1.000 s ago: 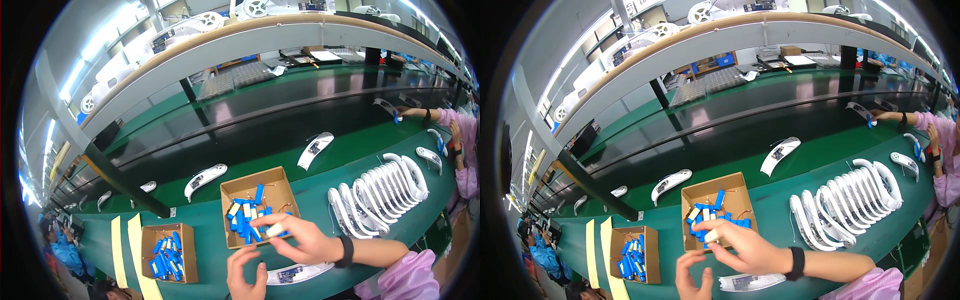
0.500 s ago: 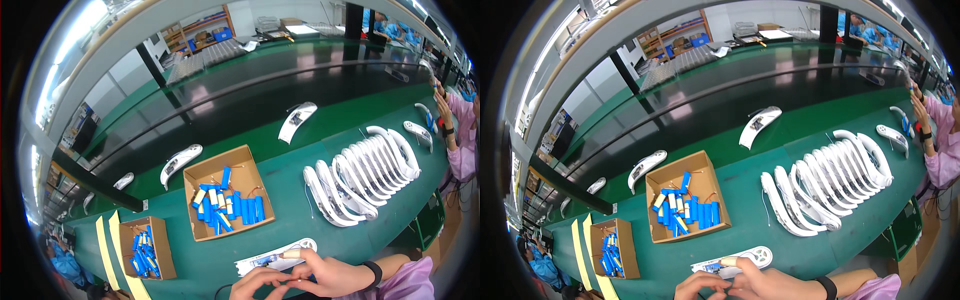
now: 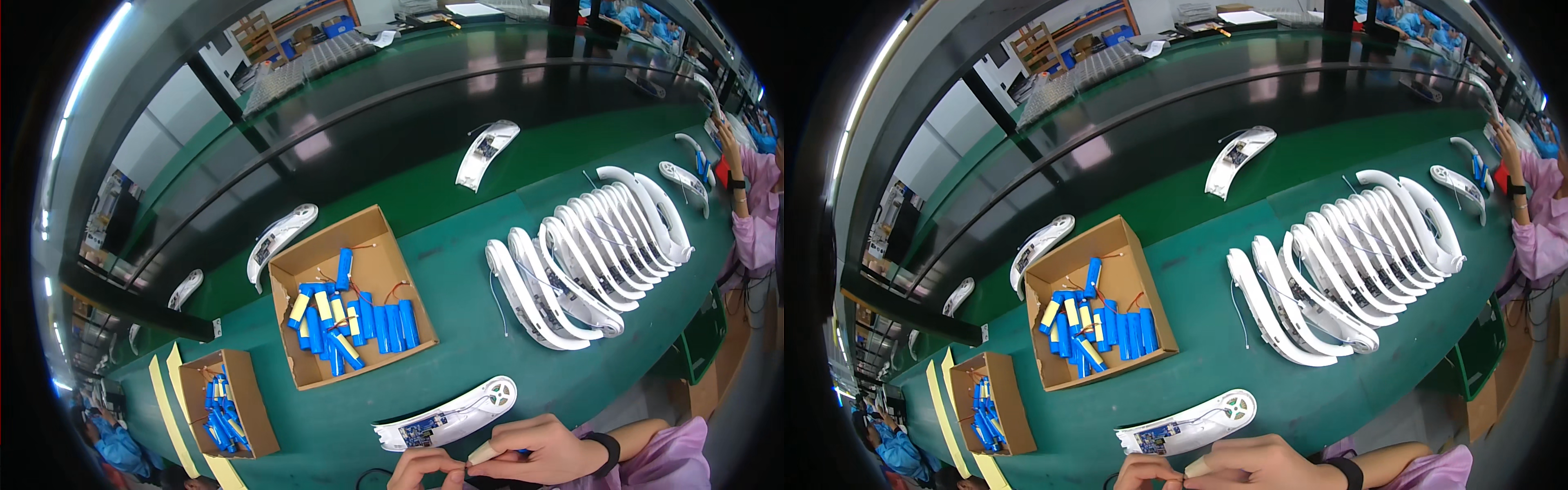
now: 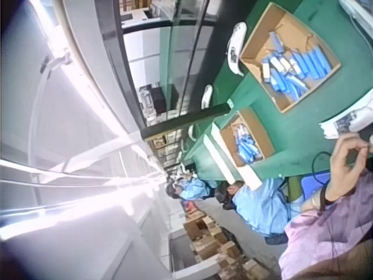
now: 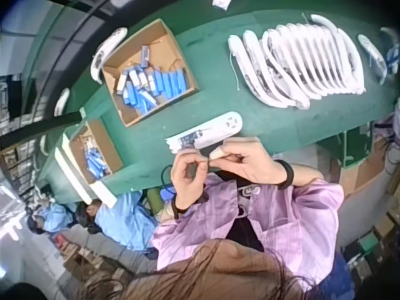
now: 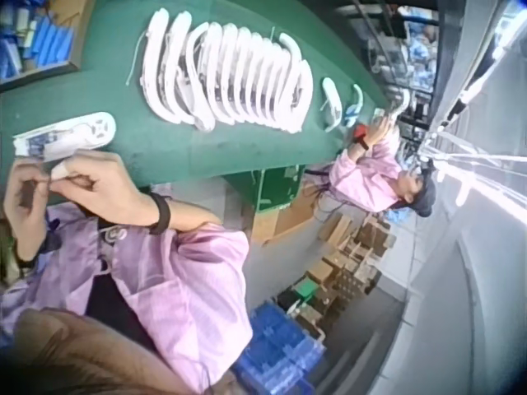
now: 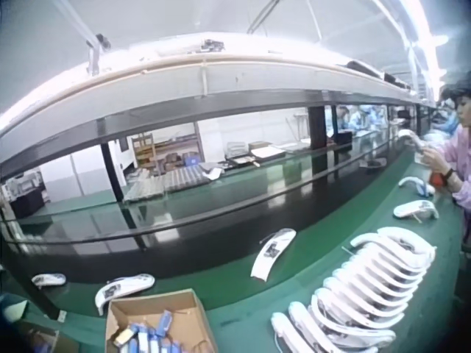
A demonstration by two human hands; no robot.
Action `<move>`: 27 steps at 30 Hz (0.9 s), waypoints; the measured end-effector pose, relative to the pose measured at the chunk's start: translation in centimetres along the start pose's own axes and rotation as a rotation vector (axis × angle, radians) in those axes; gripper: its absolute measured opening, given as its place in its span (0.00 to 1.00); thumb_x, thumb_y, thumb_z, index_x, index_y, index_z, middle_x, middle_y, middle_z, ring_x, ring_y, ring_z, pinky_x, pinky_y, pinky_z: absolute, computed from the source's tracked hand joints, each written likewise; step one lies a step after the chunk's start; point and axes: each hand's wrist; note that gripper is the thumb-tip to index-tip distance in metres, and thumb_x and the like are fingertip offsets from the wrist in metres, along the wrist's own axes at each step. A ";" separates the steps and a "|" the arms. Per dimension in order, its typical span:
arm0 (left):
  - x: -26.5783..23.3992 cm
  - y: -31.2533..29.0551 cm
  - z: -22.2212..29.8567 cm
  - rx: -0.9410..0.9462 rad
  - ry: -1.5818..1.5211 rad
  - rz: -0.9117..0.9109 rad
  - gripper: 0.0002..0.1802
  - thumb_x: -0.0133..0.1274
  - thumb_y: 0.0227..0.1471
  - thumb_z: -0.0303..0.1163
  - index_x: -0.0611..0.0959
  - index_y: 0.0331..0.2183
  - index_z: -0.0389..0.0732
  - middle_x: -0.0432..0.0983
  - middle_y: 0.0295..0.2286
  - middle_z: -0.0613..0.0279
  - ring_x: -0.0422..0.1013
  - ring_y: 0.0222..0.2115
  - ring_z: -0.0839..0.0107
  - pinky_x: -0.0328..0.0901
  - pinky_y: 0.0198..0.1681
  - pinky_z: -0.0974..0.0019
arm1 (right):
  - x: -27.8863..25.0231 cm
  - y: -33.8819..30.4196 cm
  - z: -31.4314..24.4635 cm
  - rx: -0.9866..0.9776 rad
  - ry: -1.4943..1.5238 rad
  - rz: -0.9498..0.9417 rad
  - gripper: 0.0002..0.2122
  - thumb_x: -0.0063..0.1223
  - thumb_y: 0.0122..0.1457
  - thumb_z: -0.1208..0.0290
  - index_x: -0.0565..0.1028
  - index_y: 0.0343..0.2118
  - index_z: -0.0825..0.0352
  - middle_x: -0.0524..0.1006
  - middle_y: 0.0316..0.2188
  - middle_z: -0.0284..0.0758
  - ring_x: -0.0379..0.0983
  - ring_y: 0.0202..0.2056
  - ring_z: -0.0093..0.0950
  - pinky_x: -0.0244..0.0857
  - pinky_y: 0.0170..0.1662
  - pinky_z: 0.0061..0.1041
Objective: Assembling batteries and PCBs into plastic housings on a factory assembly line.
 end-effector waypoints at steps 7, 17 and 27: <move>-1.7 2.5 0.4 0.207 0.275 -0.028 0.09 0.61 0.49 0.20 0.81 0.35 0.37 0.77 0.37 0.53 0.73 0.37 0.57 0.66 0.45 0.60 | 0.3 2.0 0.0 0.007 -0.295 -0.030 0.08 0.63 0.59 0.73 0.80 0.40 0.67 0.73 0.26 0.32 0.72 0.21 0.27 0.63 0.23 0.29; -2.2 5.4 -0.8 -0.062 0.495 -0.202 0.17 0.54 0.57 0.33 0.79 0.48 0.39 0.73 0.39 0.53 0.65 0.41 0.53 0.54 0.53 0.56 | -0.6 4.8 2.4 0.017 -0.731 -0.192 0.05 0.57 0.56 0.76 0.72 0.31 0.69 0.70 0.28 0.36 0.77 0.30 0.33 0.70 0.26 0.33; -2.5 6.0 -0.4 -0.062 0.462 -0.233 0.16 0.56 0.57 0.33 0.80 0.47 0.40 0.72 0.34 0.55 0.65 0.38 0.55 0.55 0.49 0.57 | -0.5 5.2 2.7 0.017 -0.700 -0.145 0.05 0.57 0.50 0.78 0.72 0.29 0.68 0.69 0.29 0.35 0.76 0.34 0.31 0.71 0.27 0.31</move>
Point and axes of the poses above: each hand's wrist, its own y-axis towards the middle knuckle, its own x-axis out of the palm, z = x × y
